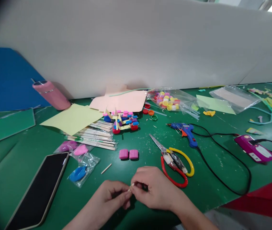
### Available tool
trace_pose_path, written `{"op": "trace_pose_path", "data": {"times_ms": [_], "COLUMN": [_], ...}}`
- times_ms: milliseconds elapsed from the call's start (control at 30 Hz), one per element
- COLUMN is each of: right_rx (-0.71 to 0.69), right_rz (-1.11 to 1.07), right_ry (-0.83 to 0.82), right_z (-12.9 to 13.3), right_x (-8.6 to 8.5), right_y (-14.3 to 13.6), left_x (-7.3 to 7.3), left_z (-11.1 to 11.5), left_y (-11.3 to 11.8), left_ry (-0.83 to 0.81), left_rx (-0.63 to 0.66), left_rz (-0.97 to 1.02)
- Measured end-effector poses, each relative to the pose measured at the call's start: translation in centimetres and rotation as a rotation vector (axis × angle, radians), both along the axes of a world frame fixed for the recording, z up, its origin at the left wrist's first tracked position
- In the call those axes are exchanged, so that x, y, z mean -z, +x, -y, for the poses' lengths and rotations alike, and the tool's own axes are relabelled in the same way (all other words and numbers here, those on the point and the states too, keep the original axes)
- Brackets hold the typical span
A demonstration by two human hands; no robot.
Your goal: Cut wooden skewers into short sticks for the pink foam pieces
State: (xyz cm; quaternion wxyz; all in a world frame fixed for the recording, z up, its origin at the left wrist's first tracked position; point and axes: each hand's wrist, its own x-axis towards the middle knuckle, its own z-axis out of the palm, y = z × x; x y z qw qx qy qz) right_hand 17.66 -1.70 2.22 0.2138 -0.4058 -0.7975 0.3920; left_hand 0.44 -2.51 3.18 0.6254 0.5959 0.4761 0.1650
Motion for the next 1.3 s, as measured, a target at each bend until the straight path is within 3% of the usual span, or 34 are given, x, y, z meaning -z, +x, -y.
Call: {"op": "trace_pose_path", "data": {"times_ms": [233, 333, 467, 667, 1133, 1300], "right_rx": [0.207, 0.255, 0.27, 0.286, 0.292, 0.318], "right_rz": [-0.333, -0.476, -0.559, -0.51, -0.422, -0.403], "right_ry": [-0.227, -0.339, -0.411, -0.375, -0.304, -0.298], "right_z": [-0.4, -0.5, -0.6, -0.8, -0.9, -0.7], "right_x": [1.0, 1.8, 2.3, 2.0, 1.6, 1.3], "right_y": [-0.6, -0.9, -0.9, -0.8, -0.6, -0.8], "left_x": [0.7, 0.9, 1.2, 1.2, 1.0, 0.9], "left_z": [0.0, 0.1, 0.1, -0.2, -0.3, -0.2], "left_y": [0.7, 0.9, 1.0, 1.0, 1.0, 1.0], "left_ry": [-0.262, -0.329, -0.415, -0.455, -0.405, -0.308], "left_rx": [-0.344, -0.417, -0.408, -0.41, -0.391, -0.368], "left_rz": [0.339, 0.422, 0.455, 0.478, 0.433, 0.377]}}
